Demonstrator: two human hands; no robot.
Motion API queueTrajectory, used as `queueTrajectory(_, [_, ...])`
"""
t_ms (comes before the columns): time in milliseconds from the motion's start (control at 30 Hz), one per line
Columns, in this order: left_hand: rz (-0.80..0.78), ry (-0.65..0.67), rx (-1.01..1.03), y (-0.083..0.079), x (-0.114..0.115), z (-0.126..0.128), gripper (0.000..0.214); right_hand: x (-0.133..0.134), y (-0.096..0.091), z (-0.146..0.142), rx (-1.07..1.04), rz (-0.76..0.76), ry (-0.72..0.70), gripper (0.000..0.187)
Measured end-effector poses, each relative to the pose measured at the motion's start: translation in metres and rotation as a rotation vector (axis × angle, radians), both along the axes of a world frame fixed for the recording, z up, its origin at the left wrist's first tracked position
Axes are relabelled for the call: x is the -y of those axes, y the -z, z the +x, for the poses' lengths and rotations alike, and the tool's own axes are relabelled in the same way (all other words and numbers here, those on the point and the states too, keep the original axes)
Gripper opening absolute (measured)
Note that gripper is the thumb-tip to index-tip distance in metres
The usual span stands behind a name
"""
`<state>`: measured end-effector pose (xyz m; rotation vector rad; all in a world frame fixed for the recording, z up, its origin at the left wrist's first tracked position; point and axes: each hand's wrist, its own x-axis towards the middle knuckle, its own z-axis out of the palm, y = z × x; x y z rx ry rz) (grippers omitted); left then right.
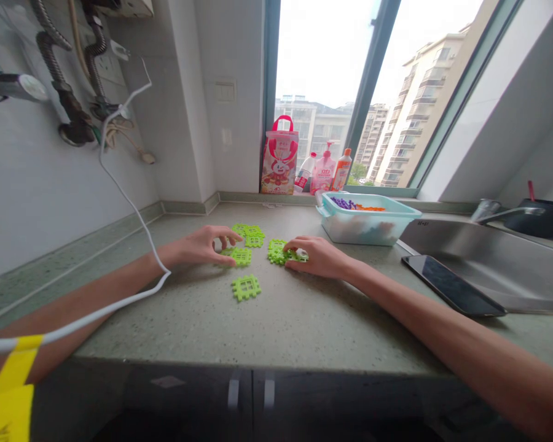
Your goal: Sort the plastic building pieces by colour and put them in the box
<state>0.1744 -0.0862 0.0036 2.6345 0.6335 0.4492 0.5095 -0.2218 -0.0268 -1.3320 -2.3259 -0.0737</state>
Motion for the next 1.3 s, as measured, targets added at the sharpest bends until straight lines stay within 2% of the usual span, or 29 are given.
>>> queueTrajectory(200, [0.054, -0.054, 0.179, -0.002, 0.01, 0.009, 0.061, 0.001, -0.001, 0.0, -0.014, 0.003, -0.006, 0.024])
queueTrajectory(400, [0.105, 0.038, 0.041, 0.008, 0.016, 0.019, 0.051, 0.001, 0.0, 0.0, -0.032, -0.006, 0.011, 0.026])
queueTrajectory(567, [0.151, 0.033, -0.001, 0.004, 0.01, 0.011, 0.065, 0.002, -0.002, -0.004, -0.032, -0.018, 0.032, 0.024])
queueTrajectory(733, [0.086, 0.017, -0.015, 0.002, 0.004, 0.007, 0.063, 0.002, -0.002, -0.009, -0.015, -0.018, 0.078, 0.02])
queueTrajectory(900, [0.028, -0.018, -0.009, 0.005, 0.006, 0.01, 0.061, 0.0, 0.0, -0.007, -0.067, -0.004, 0.057, 0.021])
queueTrajectory(1133, [0.07, -0.016, -0.005, 0.019, 0.012, 0.022, 0.063, 0.0, -0.006, -0.004, -0.189, 0.177, 0.021, 0.019])
queueTrajectory(1300, [0.07, -0.02, 0.047, 0.025, 0.027, 0.037, 0.086, 0.013, -0.016, -0.028, -0.265, 0.273, -0.033, 0.022])
